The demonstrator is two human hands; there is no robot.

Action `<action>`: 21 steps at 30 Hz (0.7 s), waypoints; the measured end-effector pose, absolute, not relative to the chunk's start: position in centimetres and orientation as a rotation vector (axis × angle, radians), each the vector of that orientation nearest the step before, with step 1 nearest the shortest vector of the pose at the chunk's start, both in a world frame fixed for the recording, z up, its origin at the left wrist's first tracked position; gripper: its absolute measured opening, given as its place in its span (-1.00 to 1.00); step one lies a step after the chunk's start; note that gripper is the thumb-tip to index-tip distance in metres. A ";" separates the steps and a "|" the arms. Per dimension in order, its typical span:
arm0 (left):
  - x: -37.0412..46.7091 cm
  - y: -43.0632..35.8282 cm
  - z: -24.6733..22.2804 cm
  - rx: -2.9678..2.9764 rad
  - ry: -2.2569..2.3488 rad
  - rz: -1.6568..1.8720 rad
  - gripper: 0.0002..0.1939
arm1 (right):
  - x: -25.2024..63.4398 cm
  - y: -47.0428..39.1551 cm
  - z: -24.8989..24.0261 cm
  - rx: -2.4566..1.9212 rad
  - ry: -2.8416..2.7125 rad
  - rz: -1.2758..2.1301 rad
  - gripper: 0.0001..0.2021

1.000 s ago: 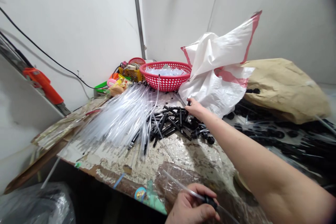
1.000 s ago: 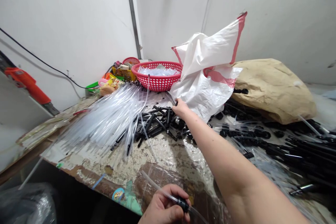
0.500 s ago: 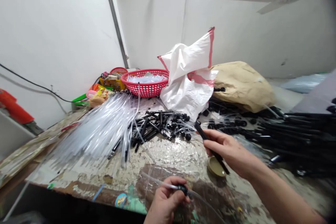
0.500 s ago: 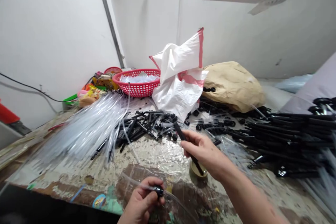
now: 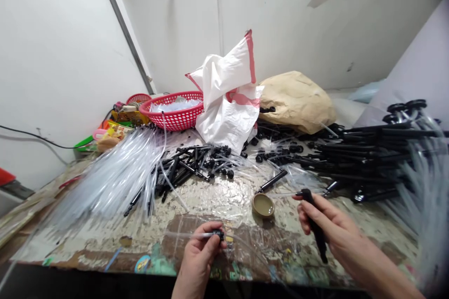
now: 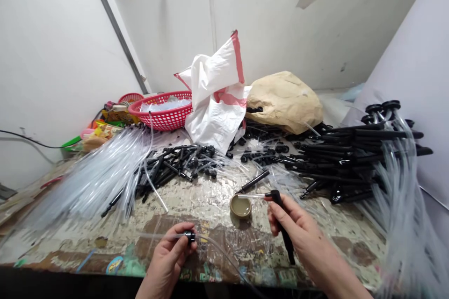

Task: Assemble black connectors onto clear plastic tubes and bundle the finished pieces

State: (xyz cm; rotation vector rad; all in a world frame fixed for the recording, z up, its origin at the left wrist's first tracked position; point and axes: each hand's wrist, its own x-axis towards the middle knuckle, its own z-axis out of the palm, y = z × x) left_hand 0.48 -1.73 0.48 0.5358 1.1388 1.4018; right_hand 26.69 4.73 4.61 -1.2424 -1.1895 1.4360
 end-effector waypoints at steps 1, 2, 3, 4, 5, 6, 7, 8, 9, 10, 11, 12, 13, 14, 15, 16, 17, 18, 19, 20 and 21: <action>0.8 -1.8 0.6 0.548 1.174 1.408 -0.65 | 26.7 4.7 4.6 -1.258 -1.187 1.445 -0.63; 1.1 -1.8 0.8 0.563 1.208 1.420 -0.64 | 26.7 4.7 4.7 -1.261 -1.182 1.452 -0.60; 1.5 -1.8 1.0 0.581 1.238 1.427 -0.64 | 26.6 4.7 4.8 -1.254 -1.176 1.452 -0.56; 1.7 -1.8 1.1 0.598 1.265 1.433 -0.64 | 26.6 4.6 4.9 -1.242 -1.175 1.446 -0.52; 2.0 -1.8 1.2 0.612 1.285 1.436 -0.64 | 26.5 4.6 5.0 -1.234 -1.178 1.437 -0.50; 2.2 -1.8 1.2 0.619 1.297 1.432 -0.65 | 26.4 4.6 5.0 -1.233 -1.186 1.427 -0.50; 2.4 -1.7 1.3 0.620 1.303 1.429 -0.64 | 26.4 4.6 5.0 -1.239 -1.204 1.413 -0.52; 2.5 -1.6 1.3 0.617 1.309 1.434 -0.64 | 26.4 4.6 4.9 -1.250 -1.235 1.395 -0.55; 2.7 -1.5 1.3 0.616 1.313 1.445 -0.64 | 26.4 4.7 4.8 -1.266 -1.277 1.372 -0.58; 2.8 -1.3 1.3 0.617 1.317 1.461 -0.64 | 26.4 4.7 4.6 -1.285 -1.322 1.347 -0.60; 3.0 -1.1 1.3 0.622 1.321 1.472 -0.65 | 26.5 4.8 4.5 -1.305 -1.365 1.319 -0.62; 3.2 -0.9 1.3 0.627 1.324 1.478 -0.66 | 26.6 4.9 4.3 -1.328 -1.410 1.290 -0.63; 3.3 -0.7 1.3 0.633 1.323 1.477 -0.67 | 26.6 5.1 4.2 -1.356 -1.463 1.254 -0.64; 3.5 -0.5 1.3 0.639 1.320 1.471 -0.68 | 26.7 5.2 4.2 -1.390 -1.522 1.202 -0.65; 3.6 -0.3 1.3 0.647 1.316 1.464 -0.69 | 26.7 5.4 4.1 -1.425 -1.585 1.133 -0.67; 3.7 -0.1 1.3 0.658 1.314 1.457 -0.69 | 26.7 5.6 4.2 -1.458 -1.647 1.052 -0.68; 3.9 0.1 1.3 0.675 1.312 1.448 -0.68 | 26.6 5.7 4.2 -1.488 -1.703 0.970 -0.69; 4.0 0.2 1.3 0.692 1.311 1.437 -0.67 | 26.6 5.9 4.3 -1.511 -1.745 0.898 -0.70; 4.0 0.3 1.3 0.709 1.314 1.422 -0.67 | 26.5 6.0 4.4 -1.528 -1.773 0.847 -0.70; 4.1 0.3 1.2 0.727 1.320 1.404 -0.67 | 26.4 6.1 4.4 -1.540 -1.792 0.816 -0.70; 4.1 0.3 1.1 0.747 1.331 1.386 -0.67 | 26.3 6.1 4.4 -1.548 -1.809 0.798 -0.70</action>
